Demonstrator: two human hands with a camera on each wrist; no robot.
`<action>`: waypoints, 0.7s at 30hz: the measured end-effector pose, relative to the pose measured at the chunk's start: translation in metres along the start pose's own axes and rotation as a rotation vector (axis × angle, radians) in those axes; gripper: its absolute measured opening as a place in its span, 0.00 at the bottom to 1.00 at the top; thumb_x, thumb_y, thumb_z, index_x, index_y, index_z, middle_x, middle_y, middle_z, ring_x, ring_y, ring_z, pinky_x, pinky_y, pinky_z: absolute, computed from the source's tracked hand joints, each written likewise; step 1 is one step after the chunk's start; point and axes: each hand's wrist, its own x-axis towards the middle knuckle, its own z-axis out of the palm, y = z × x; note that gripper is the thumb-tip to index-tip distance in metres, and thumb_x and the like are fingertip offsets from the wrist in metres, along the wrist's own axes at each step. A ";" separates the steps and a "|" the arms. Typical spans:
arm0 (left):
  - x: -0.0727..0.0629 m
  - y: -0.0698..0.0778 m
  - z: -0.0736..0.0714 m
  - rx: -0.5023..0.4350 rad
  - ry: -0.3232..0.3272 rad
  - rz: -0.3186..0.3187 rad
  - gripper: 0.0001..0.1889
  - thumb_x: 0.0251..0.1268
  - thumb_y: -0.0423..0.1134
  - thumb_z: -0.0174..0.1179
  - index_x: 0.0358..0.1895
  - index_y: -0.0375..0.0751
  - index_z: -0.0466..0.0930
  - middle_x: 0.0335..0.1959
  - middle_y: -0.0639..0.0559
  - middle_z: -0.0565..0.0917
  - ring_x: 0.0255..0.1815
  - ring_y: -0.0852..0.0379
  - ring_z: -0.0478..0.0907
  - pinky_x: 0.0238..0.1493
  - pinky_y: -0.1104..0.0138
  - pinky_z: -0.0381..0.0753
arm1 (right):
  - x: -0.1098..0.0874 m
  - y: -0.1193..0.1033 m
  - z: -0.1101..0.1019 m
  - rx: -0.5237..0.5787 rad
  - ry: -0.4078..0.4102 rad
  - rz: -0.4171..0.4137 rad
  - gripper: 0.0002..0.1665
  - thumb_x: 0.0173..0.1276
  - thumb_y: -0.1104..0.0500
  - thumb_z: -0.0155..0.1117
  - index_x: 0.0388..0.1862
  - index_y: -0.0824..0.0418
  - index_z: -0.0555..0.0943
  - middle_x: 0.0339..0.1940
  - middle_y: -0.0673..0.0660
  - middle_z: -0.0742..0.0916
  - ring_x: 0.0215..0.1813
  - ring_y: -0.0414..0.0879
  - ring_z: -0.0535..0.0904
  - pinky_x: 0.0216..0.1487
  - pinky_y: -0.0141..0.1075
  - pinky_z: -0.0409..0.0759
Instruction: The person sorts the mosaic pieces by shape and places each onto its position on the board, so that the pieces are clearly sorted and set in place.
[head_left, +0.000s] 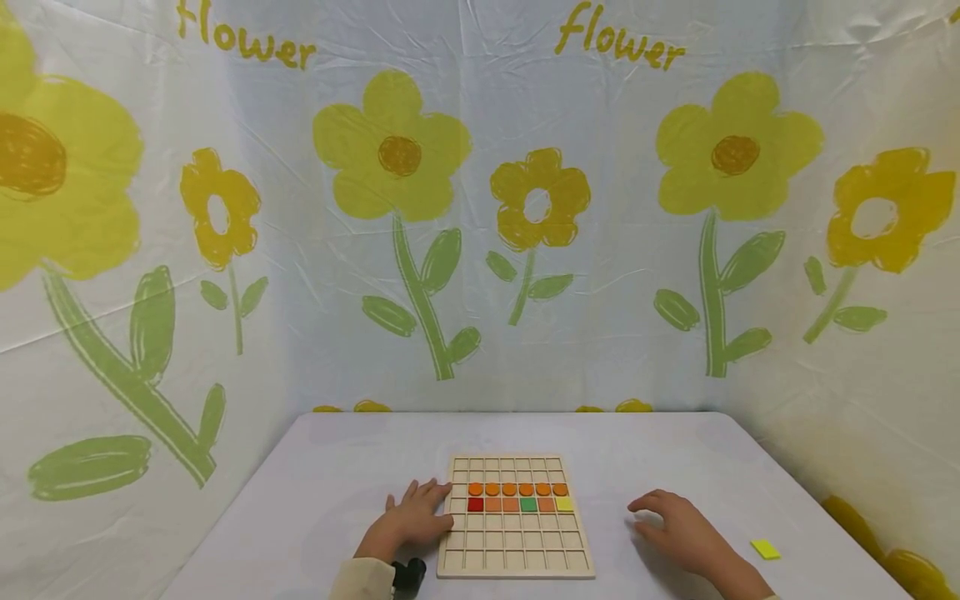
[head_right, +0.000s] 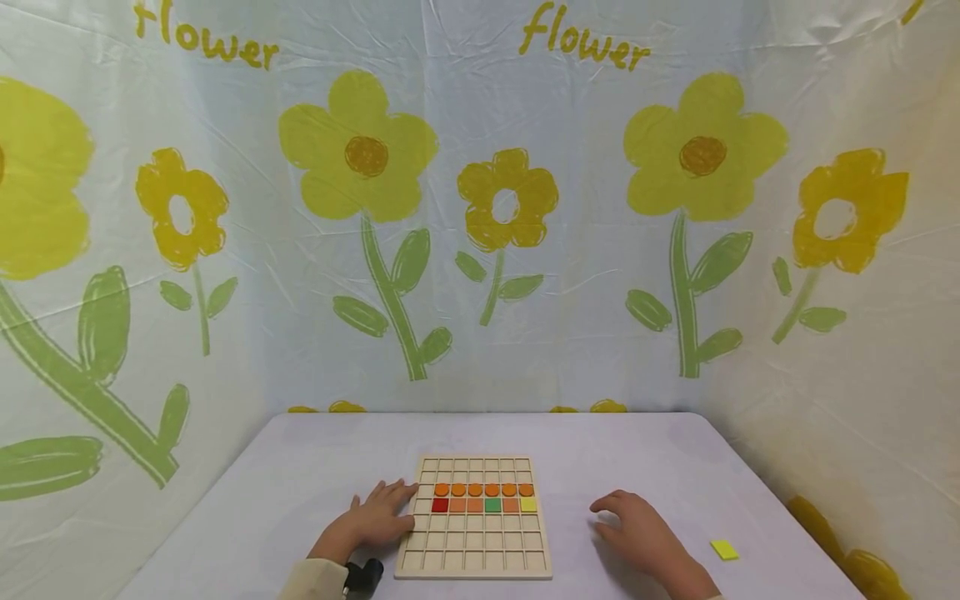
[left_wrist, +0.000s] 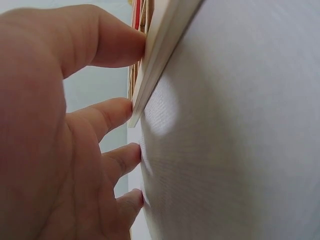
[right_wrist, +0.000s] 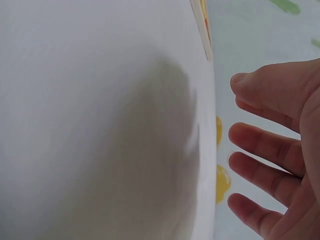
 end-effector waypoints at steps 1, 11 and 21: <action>0.000 0.000 0.000 0.001 0.001 0.001 0.32 0.60 0.51 0.56 0.69 0.48 0.68 0.73 0.41 0.64 0.76 0.30 0.50 0.67 0.27 0.38 | -0.001 0.003 -0.002 0.005 0.000 0.001 0.10 0.58 0.56 0.71 0.40 0.51 0.85 0.44 0.49 0.85 0.51 0.53 0.81 0.57 0.55 0.77; 0.000 0.001 -0.001 0.014 0.003 -0.006 0.32 0.60 0.51 0.56 0.69 0.47 0.69 0.72 0.41 0.65 0.76 0.30 0.51 0.66 0.27 0.39 | -0.012 0.033 -0.018 0.009 0.007 0.023 0.13 0.59 0.54 0.69 0.44 0.54 0.85 0.45 0.52 0.85 0.53 0.56 0.81 0.56 0.56 0.77; 0.001 -0.001 0.001 0.006 0.003 0.008 0.32 0.58 0.50 0.55 0.69 0.47 0.69 0.72 0.40 0.65 0.75 0.30 0.51 0.65 0.26 0.39 | -0.022 0.058 -0.027 -0.094 0.072 0.051 0.16 0.60 0.52 0.68 0.46 0.58 0.84 0.47 0.62 0.85 0.52 0.64 0.80 0.51 0.60 0.77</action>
